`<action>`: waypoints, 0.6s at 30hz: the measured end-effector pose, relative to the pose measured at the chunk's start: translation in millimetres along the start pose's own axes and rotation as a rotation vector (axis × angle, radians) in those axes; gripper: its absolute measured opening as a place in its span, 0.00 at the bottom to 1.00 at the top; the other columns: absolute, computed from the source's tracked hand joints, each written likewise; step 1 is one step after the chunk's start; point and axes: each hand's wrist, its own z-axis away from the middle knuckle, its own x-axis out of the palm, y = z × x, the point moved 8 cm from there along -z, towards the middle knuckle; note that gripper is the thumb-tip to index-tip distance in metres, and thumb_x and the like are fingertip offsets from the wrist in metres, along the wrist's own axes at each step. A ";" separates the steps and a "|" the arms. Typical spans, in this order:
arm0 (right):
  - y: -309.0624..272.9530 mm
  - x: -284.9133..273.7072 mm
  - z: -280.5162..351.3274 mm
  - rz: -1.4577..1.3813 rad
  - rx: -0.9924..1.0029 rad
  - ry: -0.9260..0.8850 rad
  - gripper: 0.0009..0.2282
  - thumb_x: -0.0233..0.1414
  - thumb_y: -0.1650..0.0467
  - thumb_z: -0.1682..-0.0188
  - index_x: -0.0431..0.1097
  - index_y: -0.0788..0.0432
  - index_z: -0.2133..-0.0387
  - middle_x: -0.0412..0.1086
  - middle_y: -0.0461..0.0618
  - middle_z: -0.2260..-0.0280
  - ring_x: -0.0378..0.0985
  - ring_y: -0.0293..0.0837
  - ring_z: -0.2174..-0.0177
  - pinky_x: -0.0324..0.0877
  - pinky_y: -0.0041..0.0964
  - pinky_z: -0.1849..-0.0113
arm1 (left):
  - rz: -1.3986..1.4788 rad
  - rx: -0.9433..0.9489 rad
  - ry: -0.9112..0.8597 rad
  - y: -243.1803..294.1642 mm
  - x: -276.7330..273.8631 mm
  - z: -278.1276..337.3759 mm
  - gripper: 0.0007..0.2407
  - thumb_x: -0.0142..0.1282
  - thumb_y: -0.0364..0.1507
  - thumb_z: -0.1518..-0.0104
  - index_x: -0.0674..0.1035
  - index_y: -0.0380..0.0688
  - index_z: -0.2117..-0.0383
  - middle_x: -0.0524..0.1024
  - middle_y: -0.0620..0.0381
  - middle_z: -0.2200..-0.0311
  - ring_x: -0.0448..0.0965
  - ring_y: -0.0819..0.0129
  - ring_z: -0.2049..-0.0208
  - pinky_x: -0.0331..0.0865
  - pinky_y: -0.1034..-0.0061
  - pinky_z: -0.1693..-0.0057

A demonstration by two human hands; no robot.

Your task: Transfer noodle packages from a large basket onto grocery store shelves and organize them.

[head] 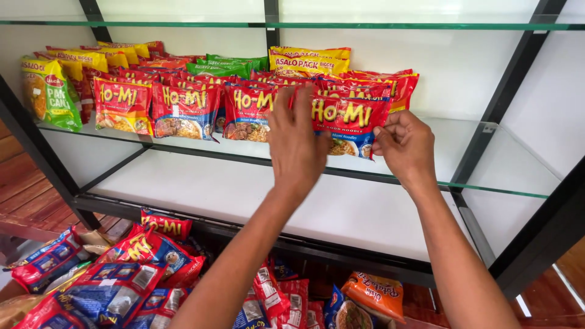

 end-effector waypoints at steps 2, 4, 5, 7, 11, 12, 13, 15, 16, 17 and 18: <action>-2.1 0.5 1.5 0.025 -0.005 0.011 0.05 0.55 0.77 0.48 0.67 0.65 0.63 0.77 0.50 0.71 0.78 0.34 0.74 0.76 0.28 0.72 | -0.079 0.139 -0.017 19.0 7.0 10.3 0.38 0.71 0.26 0.56 0.63 0.46 0.35 0.55 0.37 0.34 0.61 0.38 0.36 0.64 0.50 0.36; -5.5 1.9 4.2 0.055 -0.008 0.016 0.05 0.55 0.77 0.48 0.67 0.65 0.62 0.77 0.50 0.72 0.77 0.34 0.74 0.75 0.29 0.72 | -0.156 0.270 -0.032 35.8 17.5 20.2 0.40 0.72 0.29 0.59 0.62 0.48 0.35 0.51 0.36 0.32 0.54 0.34 0.31 0.58 0.43 0.31; -10.5 2.3 5.6 0.139 -0.041 0.039 0.05 0.55 0.77 0.47 0.67 0.65 0.62 0.77 0.52 0.72 0.78 0.38 0.74 0.74 0.32 0.72 | -0.144 0.226 -0.100 34.3 27.7 21.8 0.40 0.72 0.32 0.56 0.59 0.47 0.34 0.45 0.33 0.31 0.46 0.27 0.31 0.52 0.36 0.34; -18.1 4.7 8.7 0.223 -0.071 0.064 0.05 0.54 0.77 0.46 0.66 0.65 0.61 0.78 0.54 0.72 0.79 0.42 0.74 0.72 0.36 0.72 | -0.129 0.183 -0.169 30.1 44.6 25.0 0.41 0.71 0.35 0.53 0.57 0.46 0.33 0.39 0.30 0.30 0.38 0.21 0.31 0.46 0.29 0.36; -23.6 3.8 11.2 0.462 -0.155 0.140 0.06 0.54 0.75 0.46 0.65 0.64 0.59 0.77 0.59 0.70 0.81 0.54 0.72 0.71 0.46 0.69 | -0.082 0.052 -0.203 13.2 66.8 26.8 0.40 0.65 0.38 0.45 0.49 0.45 0.29 0.31 0.29 0.29 0.32 0.17 0.31 0.46 0.26 0.37; -22.9 4.8 10.3 0.473 -0.189 0.143 0.06 0.54 0.75 0.46 0.64 0.63 0.59 0.76 0.60 0.69 0.81 0.57 0.70 0.72 0.47 0.69 | -0.042 -0.031 -0.231 5.8 71.2 27.0 0.40 0.63 0.38 0.44 0.48 0.45 0.29 0.30 0.28 0.29 0.30 0.16 0.31 0.48 0.28 0.37; -21.0 5.0 8.2 0.473 -0.188 0.144 0.06 0.54 0.75 0.46 0.64 0.63 0.59 0.76 0.60 0.69 0.81 0.57 0.70 0.72 0.47 0.69 | -0.042 -0.029 -0.232 5.4 73.0 27.1 0.40 0.63 0.38 0.44 0.48 0.45 0.29 0.30 0.28 0.29 0.30 0.16 0.31 0.48 0.28 0.37; -16.6 5.7 5.4 0.465 -0.187 0.137 0.06 0.54 0.75 0.47 0.64 0.63 0.60 0.77 0.61 0.69 0.81 0.55 0.70 0.72 0.46 0.69 | -0.071 -0.050 -0.242 3.0 77.1 29.6 0.40 0.61 0.40 0.42 0.46 0.43 0.29 0.28 0.27 0.29 0.29 0.17 0.30 0.48 0.27 0.38; -18.9 6.4 6.6 0.467 -0.184 0.135 0.06 0.54 0.75 0.47 0.64 0.63 0.60 0.77 0.61 0.69 0.81 0.55 0.70 0.72 0.46 0.69 | -0.071 -0.052 -0.245 2.1 78.4 30.1 0.40 0.61 0.40 0.42 0.46 0.43 0.29 0.28 0.27 0.29 0.29 0.17 0.30 0.48 0.27 0.38; -18.2 6.0 6.2 0.464 -0.132 0.132 0.07 0.54 0.75 0.46 0.64 0.63 0.58 0.76 0.61 0.69 0.82 0.53 0.71 0.71 0.46 0.69 | -0.098 -0.056 -0.246 1.1 79.5 29.7 0.40 0.61 0.41 0.43 0.46 0.43 0.30 0.28 0.27 0.30 0.29 0.18 0.31 0.48 0.27 0.38; -18.0 5.6 6.2 0.462 -0.080 0.129 0.08 0.53 0.74 0.46 0.65 0.63 0.56 0.76 0.61 0.69 0.82 0.52 0.72 0.71 0.45 0.69 | -0.125 -0.060 -0.247 0.5 80.2 29.3 0.41 0.62 0.42 0.43 0.46 0.42 0.30 0.27 0.28 0.30 0.29 0.19 0.31 0.48 0.27 0.37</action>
